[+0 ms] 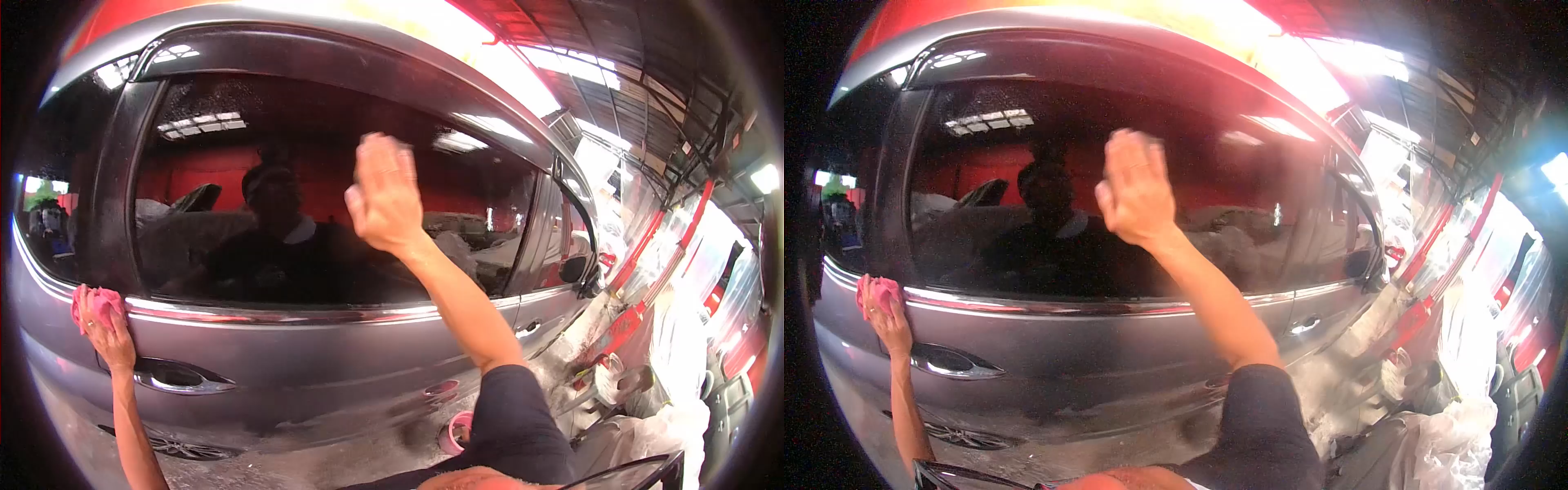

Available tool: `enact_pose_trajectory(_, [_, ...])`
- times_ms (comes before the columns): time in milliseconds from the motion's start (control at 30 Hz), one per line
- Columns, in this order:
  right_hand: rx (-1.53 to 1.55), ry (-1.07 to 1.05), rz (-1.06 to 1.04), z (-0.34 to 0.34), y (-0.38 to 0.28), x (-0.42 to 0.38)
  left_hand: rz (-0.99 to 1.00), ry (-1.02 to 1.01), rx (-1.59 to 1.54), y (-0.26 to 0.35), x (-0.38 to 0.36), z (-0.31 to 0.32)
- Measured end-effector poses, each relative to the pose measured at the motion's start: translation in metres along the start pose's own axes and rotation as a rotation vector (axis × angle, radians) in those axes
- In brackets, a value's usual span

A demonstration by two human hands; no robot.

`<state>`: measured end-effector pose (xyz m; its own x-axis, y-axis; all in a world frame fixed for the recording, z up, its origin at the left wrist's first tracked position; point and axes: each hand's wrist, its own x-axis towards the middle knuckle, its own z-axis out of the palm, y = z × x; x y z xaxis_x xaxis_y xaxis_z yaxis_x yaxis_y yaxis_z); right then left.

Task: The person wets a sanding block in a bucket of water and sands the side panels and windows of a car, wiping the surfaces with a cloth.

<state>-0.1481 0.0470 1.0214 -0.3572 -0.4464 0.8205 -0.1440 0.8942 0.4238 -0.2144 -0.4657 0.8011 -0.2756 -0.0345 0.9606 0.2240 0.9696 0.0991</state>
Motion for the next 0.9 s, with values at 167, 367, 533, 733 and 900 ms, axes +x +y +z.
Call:
enact_pose_trajectory(167, [0.06,-0.049,0.707,-0.03,0.087,-0.002,0.147,-0.18,-0.205,-0.039,-0.001,-0.018])
enact_pose_trajectory(367, [-0.155,0.16,0.291,0.026,-0.045,0.062,0.198,-0.132,-0.248,-0.043,0.001,-0.016])
enact_pose_trajectory(533, [-0.225,0.262,0.49,0.03,-0.029,0.067,0.125,-0.12,-0.261,-0.038,-0.003,-0.015])
enact_pose_trajectory(733, [-0.066,0.116,0.124,0.041,-0.118,0.095,0.178,-0.144,-0.287,-0.041,0.001,-0.019])
enact_pose_trajectory(900, [-0.076,0.352,0.741,0.018,0.022,0.038,0.179,-0.148,-0.303,-0.047,-0.005,-0.015])
